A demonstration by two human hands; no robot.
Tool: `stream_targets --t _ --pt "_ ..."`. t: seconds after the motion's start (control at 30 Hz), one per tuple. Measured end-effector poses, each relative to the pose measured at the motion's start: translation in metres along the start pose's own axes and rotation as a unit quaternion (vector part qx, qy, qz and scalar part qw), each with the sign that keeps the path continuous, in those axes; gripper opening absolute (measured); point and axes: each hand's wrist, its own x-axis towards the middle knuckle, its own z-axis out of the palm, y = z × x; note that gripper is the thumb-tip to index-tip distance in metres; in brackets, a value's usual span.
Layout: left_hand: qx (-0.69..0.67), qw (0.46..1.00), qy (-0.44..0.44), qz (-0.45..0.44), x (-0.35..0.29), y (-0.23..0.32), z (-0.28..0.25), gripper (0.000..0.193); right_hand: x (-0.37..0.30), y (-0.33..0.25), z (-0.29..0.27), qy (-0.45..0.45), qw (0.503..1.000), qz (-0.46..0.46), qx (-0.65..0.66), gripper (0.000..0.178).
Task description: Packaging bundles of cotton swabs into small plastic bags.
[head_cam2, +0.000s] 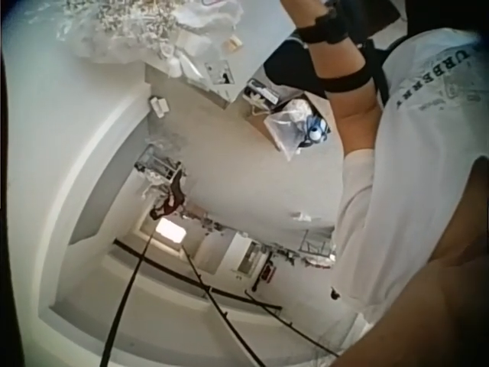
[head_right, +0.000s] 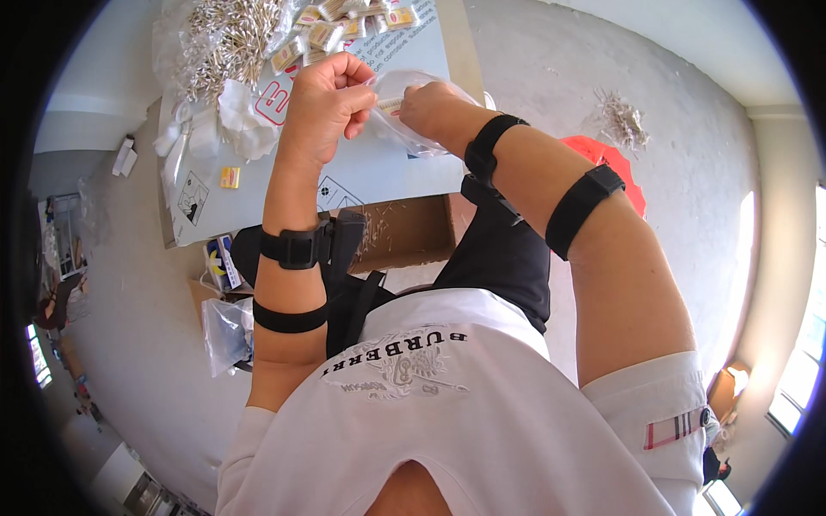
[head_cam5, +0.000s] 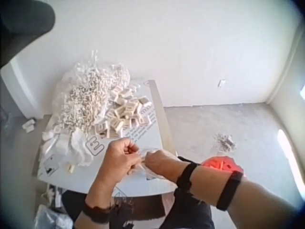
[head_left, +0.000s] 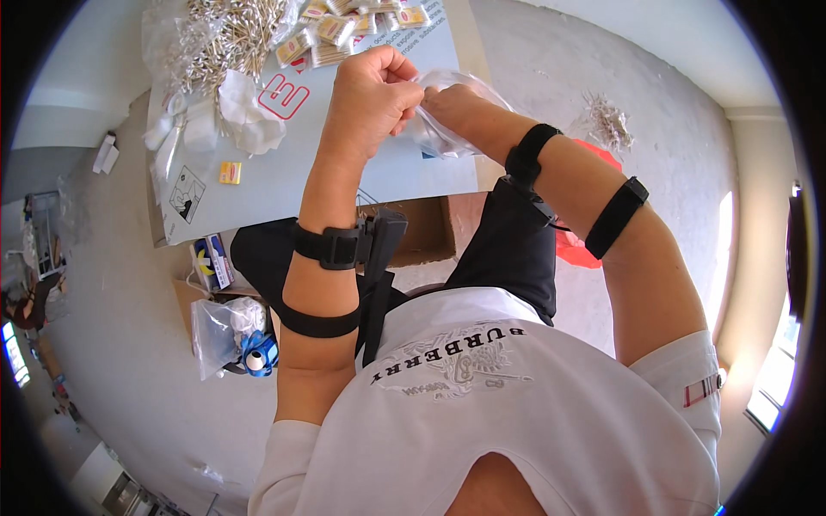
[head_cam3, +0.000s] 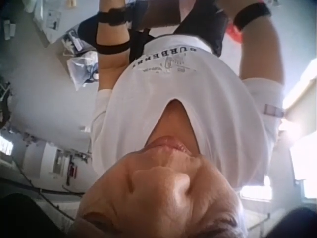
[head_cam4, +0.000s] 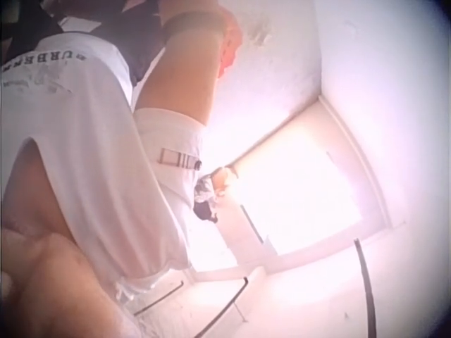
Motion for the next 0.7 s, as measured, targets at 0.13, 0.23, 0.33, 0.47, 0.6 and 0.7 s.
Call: stream_targets --t 0.13,0.23,0.33,0.47,0.6,0.7 --pt "-0.028 0.995 -0.097 0.008 0.004 -0.005 -0.005 0.017 0.012 0.018 0.043 0.025 0.999 0.004 0.048 0.022" --pt "-0.087 0.988 -0.129 -0.018 0.011 -0.025 -0.02 0.025 0.015 0.026 0.067 0.139 0.97 -0.012 0.197 0.024" --pt "0.185 0.982 -0.029 0.035 0.027 -0.081 -0.043 0.053 0.008 0.015 0.047 0.069 0.925 0.06 0.368 0.025" --pt "0.39 0.906 -0.071 0.146 0.033 -0.144 -0.037 0.087 -0.018 0.003 -0.016 0.017 0.898 0.11 0.426 0.037" --pt "0.447 0.873 -0.077 0.178 0.048 -0.151 -0.018 0.088 0.008 0.023 0.046 0.043 0.946 0.048 0.319 0.033" --pt "0.445 0.882 -0.1 0.119 0.055 -0.147 -0.014 0.096 0.017 0.033 0.092 0.225 0.936 -0.053 0.267 0.032"
